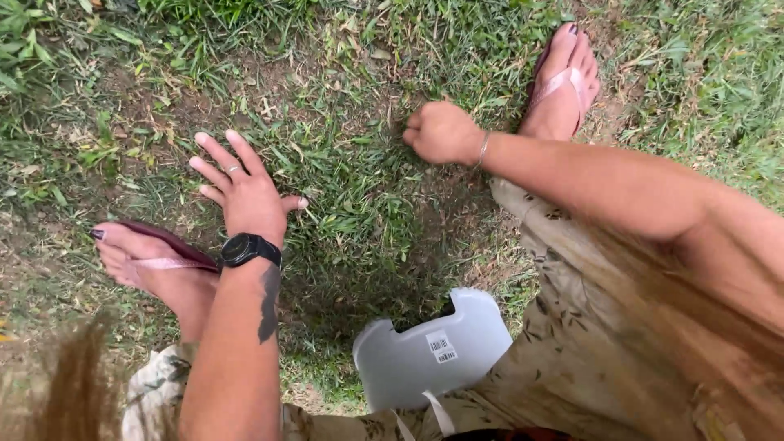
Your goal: Picking weeds and grass from a lawn by hand while sitting on a small stool.
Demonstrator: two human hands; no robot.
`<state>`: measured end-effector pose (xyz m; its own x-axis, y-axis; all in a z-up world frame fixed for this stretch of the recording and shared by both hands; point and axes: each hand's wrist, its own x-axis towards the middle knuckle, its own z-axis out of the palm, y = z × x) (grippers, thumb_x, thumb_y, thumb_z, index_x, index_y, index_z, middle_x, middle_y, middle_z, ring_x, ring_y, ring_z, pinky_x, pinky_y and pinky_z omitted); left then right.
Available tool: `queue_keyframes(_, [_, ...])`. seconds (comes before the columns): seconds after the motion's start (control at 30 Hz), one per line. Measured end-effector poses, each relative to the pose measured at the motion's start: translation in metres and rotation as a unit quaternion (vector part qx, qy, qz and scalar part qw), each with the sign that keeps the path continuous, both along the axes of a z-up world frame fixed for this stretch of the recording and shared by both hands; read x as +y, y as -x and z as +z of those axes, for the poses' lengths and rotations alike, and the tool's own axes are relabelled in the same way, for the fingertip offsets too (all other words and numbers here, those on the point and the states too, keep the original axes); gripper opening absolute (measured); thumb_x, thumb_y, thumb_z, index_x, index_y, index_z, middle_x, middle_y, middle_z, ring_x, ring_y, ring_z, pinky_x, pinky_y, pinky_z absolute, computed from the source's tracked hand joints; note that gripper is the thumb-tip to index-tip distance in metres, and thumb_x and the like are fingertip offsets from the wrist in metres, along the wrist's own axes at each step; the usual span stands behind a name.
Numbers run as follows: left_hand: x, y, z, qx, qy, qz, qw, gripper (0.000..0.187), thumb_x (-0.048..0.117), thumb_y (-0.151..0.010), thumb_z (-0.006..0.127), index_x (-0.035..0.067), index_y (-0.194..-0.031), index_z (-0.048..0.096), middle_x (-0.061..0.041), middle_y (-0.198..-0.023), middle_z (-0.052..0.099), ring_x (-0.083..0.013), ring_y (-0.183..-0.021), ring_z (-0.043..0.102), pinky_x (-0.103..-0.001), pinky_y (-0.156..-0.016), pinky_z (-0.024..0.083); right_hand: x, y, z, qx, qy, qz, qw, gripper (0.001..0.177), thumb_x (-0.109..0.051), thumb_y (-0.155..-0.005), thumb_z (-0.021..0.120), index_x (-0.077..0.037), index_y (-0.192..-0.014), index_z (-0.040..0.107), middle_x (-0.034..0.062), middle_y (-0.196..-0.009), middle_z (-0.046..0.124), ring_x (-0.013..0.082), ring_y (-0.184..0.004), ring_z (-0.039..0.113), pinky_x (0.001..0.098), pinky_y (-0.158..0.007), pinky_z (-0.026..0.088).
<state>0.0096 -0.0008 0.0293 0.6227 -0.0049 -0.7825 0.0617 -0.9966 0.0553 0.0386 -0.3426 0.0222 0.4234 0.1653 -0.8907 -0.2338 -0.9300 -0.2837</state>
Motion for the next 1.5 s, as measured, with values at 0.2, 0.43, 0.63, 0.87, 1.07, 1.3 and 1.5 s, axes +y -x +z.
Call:
queue_keyframes(0.2, [-0.001,-0.002,0.001,0.005,-0.001,0.001,1.0,0.158,0.047,-0.087,0.102,-0.004,-0.184,-0.012,-0.044,-0.178,-0.019,-0.0731,-0.166,0.0,-0.084,-0.135,0.023,0.057,-0.018,0.047,-0.022,-0.16,-0.093,0.982,0.034,-0.027,-0.117,0.059,-0.009,-0.104,0.085,0.0155,-0.094,0.082,0.0355,-0.099,0.082,0.0537,-0.108,0.064])
queue_keyframes(0.43, [-0.006,-0.005,0.016,-0.034,0.015,0.002,0.999,0.162,0.038,-0.076,0.109,-0.005,-0.185,-0.003,-0.045,-0.178,-0.015,-0.0749,-0.163,-0.001,-0.087,-0.132,0.025,0.063,-0.079,0.067,-0.012,-0.019,0.127,0.992,0.059,-0.058,-0.118,0.07,-0.005,-0.097,0.082,0.0095,-0.07,0.074,0.0229,-0.066,0.077,0.0361,-0.07,0.072])
queue_keyframes(0.63, [-0.049,-0.035,0.045,-0.067,0.103,-0.005,0.992,0.153,0.042,-0.09,0.107,0.017,-0.192,-0.005,-0.036,-0.181,-0.025,-0.0716,-0.165,-0.011,-0.095,-0.129,0.017,0.011,-0.03,0.024,0.053,0.116,0.26,0.957,0.059,-0.058,-0.116,0.067,-0.006,-0.095,0.085,0.0074,-0.073,0.076,0.0265,-0.072,0.083,0.0443,-0.075,0.075])
queue_keyframes(0.87, [-0.05,-0.015,-0.02,-0.116,0.051,-0.064,0.99,0.156,0.065,-0.076,0.107,0.018,-0.194,0.016,-0.031,-0.178,-0.03,-0.0728,-0.16,-0.011,-0.098,-0.117,0.028,0.015,-0.022,0.01,0.08,0.039,0.017,0.996,0.049,-0.029,-0.128,0.05,-0.014,-0.088,0.076,0.0048,-0.077,0.066,0.0183,-0.074,0.073,0.0307,-0.07,0.072])
queue_keyframes(1.07, [-0.046,-0.003,-0.025,-0.161,0.025,-0.105,0.981,0.165,0.075,-0.073,0.105,0.016,-0.195,0.01,-0.034,-0.178,-0.03,-0.0731,-0.159,-0.012,-0.097,-0.116,0.031,0.075,-0.057,0.065,0.025,-0.152,-0.072,0.985,0.052,-0.028,-0.13,0.051,-0.015,-0.081,0.065,-0.005,-0.069,0.051,0.0102,-0.058,0.054,0.0264,-0.062,0.063])
queue_keyframes(1.3, [-0.046,-0.01,-0.023,-0.1,0.035,-0.088,0.991,0.149,0.07,-0.066,0.105,0.018,-0.184,0.031,-0.032,-0.176,-0.033,-0.0759,-0.157,-0.008,-0.095,-0.116,0.034,0.061,-0.094,0.072,0.056,0.074,0.23,0.969,0.08,-0.084,-0.107,0.051,-0.011,-0.137,0.064,0.005,-0.118,0.063,0.0223,-0.106,0.066,0.0386,-0.087,0.053])
queue_keyframes(1.5, [-0.047,-0.018,-0.022,-0.112,0.026,-0.107,0.988,0.129,0.076,-0.069,0.102,0.01,-0.17,0.056,-0.034,-0.177,-0.031,-0.0771,-0.156,-0.008,-0.096,-0.114,0.036,0.01,-0.043,0.034,0.157,0.2,0.229,0.939,0.067,-0.067,-0.119,0.052,-0.007,-0.103,0.077,-0.0008,-0.081,0.061,0.0109,-0.07,0.07,0.0222,-0.057,0.06])
